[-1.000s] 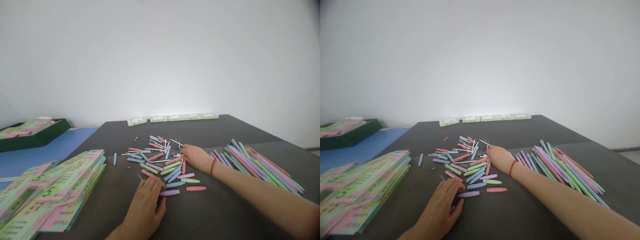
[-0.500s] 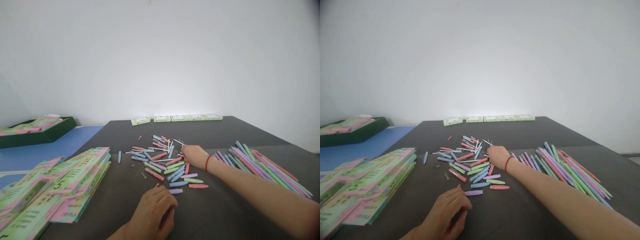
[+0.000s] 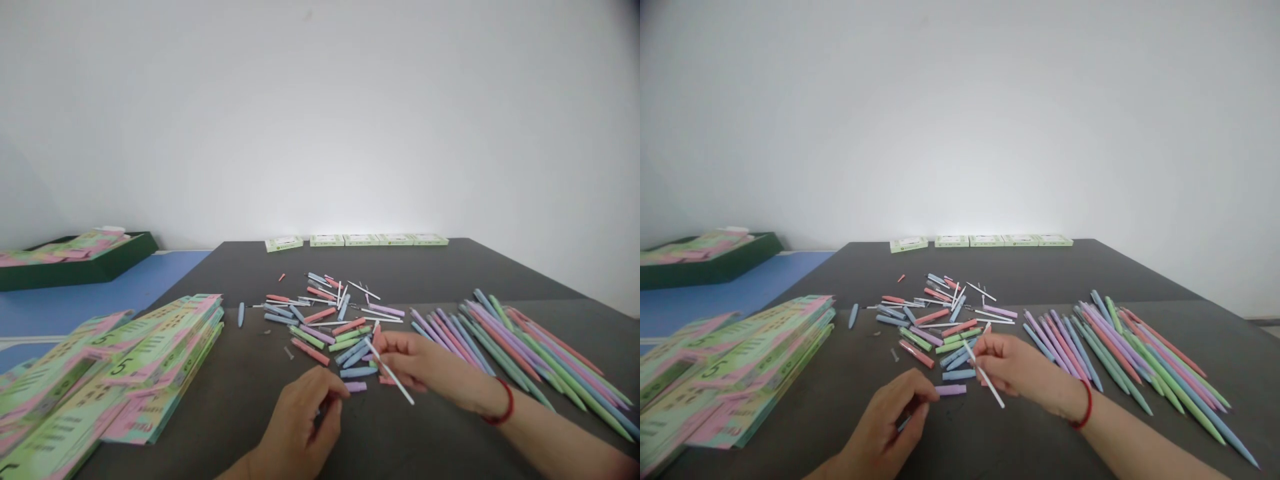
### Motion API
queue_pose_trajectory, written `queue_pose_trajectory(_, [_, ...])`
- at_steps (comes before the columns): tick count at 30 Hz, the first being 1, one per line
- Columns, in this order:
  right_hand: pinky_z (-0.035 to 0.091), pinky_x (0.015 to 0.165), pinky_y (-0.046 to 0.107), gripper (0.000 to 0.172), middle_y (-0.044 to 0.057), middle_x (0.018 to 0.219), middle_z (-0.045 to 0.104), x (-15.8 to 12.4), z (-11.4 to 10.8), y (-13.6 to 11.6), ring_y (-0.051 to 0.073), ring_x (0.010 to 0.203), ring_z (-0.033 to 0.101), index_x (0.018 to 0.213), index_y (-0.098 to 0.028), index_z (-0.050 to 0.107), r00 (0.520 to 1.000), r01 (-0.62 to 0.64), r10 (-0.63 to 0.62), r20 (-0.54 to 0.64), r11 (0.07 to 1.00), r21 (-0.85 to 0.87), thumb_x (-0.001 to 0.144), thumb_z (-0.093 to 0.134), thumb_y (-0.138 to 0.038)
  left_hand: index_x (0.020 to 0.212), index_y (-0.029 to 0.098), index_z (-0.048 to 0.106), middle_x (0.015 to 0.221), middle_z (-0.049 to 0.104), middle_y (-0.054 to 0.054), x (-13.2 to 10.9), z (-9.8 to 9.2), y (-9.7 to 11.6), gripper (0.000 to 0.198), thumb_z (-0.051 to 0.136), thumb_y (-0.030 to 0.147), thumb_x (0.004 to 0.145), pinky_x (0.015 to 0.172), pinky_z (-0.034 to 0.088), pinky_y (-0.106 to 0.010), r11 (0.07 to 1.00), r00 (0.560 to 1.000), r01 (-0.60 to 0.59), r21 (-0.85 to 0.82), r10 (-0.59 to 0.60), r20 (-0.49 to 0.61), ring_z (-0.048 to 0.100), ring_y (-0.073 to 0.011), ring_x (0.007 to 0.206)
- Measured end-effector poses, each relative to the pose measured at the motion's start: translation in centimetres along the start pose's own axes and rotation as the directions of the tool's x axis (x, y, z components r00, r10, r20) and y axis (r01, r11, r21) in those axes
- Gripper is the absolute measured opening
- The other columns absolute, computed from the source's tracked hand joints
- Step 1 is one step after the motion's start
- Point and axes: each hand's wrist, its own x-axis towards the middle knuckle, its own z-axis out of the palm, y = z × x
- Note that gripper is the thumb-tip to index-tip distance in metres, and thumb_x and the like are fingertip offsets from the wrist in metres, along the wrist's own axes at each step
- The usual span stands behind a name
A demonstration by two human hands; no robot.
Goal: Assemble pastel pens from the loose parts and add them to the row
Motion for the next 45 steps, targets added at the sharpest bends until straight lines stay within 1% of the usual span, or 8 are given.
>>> queue_pose_trajectory(7, [0.038,0.059,0.022,0.006,0.000,0.075,0.064,0.6,0.3,0.1,0.014,0.066,0.057,0.079,-0.019,0.057,0.988,-0.032,-0.063,-0.139,0.806,-0.591,0.083,0.054,-0.021,0.090,0.021,0.054,0.077,0.056,-0.001,0.0,0.3,-0.6,0.015,0.040,0.015,0.088,0.064,0.040,-0.024,0.997,0.998,0.067,-0.038,-0.066,0.016,0.053,-0.0141,0.068])
queue_pose_trajectory(18, [0.051,0.081,0.041,0.026,0.008,0.111,0.060,9.9,-2.8,1.9,0.020,0.094,0.061,0.111,-0.014,0.058,0.977,-0.194,0.078,-0.197,0.708,-0.679,0.090,0.056,-0.031,0.086,0.020,0.053,0.072,0.055,-0.001,0.1,-0.1,-0.5,0.015,0.041,0.012,0.085,0.058,0.039,-0.024,1.000,1.000,0.004,0.010,-0.004,0.011,0.053,-0.0141,0.063])
queue_pose_trajectory(26, [0.041,0.056,0.025,0.020,-0.002,0.064,0.051,6.8,-6.6,1.6,0.012,0.058,0.049,0.072,-0.018,0.051,0.956,-0.177,0.088,-0.278,0.932,-0.315,0.087,0.049,-0.031,0.085,0.022,0.048,0.069,0.059,0.000,0.3,0.6,-0.9,0.025,0.045,0.003,0.070,0.062,0.041,-0.026,0.934,0.936,-0.350,0.066,0.347,0.059,0.053,-0.0149,0.062])
queue_pose_trajectory(31, [0.023,0.038,0.021,0.028,-0.006,0.058,0.033,1.7,-6.5,2.3,0.009,0.044,0.026,0.074,-0.022,0.037,0.967,-0.122,0.135,-0.216,0.990,0.073,0.091,0.023,-0.040,0.089,0.021,0.051,0.074,0.061,-0.002,-0.1,0.4,-0.4,0.024,0.043,0.003,0.076,0.066,0.042,-0.026,0.962,0.961,-0.270,0.048,0.267,0.069,0.055,-0.0155,0.067])
queue_pose_trajectory(33, [0.018,0.035,0.019,0.026,-0.007,0.060,0.033,-0.1,-5.2,3.0,0.008,0.043,0.019,0.074,-0.023,0.035,0.972,-0.119,0.174,-0.155,0.943,0.312,0.089,0.029,-0.042,0.090,0.020,0.053,0.077,0.060,-0.002,0.0,0.0,-0.1,0.020,0.042,0.006,0.081,0.067,0.042,-0.026,0.986,0.984,-0.165,0.039,0.162,0.075,0.056,-0.0157,0.070])
queue_pose_trajectory(37, [0.008,0.034,0.018,0.025,-0.008,0.057,0.034,-2.6,-1.8,4.3,0.005,0.042,0.013,0.070,-0.020,0.041,0.978,-0.156,0.208,0.030,0.626,0.764,0.086,0.043,-0.039,0.092,0.020,0.055,0.086,0.060,-0.003,2.6,-0.8,0.3,0.021,0.039,0.009,0.086,0.068,0.043,-0.025,0.995,0.994,0.064,0.077,-0.070,0.084,0.057,-0.0155,0.077])
queue_pose_trajectory(42, [0.007,0.034,0.018,0.019,-0.007,0.057,0.040,-3.5,0.7,4.6,0.003,0.040,0.018,0.072,-0.019,0.045,0.978,-0.139,0.205,0.025,0.564,0.814,0.085,0.048,-0.032,0.089,0.019,0.059,0.096,0.061,-0.005,8.7,-0.1,1.0,0.019,0.043,0.010,0.085,0.087,0.040,-0.034,0.985,0.995,0.010,0.172,-0.027,0.101,0.055,-0.0204,0.095])
queue_pose_trajectory(45, [0.007,0.035,0.018,0.017,-0.006,0.061,0.047,-3.6,1.2,4.4,0.003,0.039,0.021,0.075,-0.019,0.044,0.982,-0.096,0.187,-0.015,0.572,0.815,0.086,0.048,-0.033,0.092,0.018,0.057,0.092,0.060,-0.006,8.7,0.9,2.5,0.026,0.036,0.006,0.085,0.084,0.041,-0.033,0.982,0.987,-0.123,0.141,0.107,0.117,0.054,-0.0198,0.091])
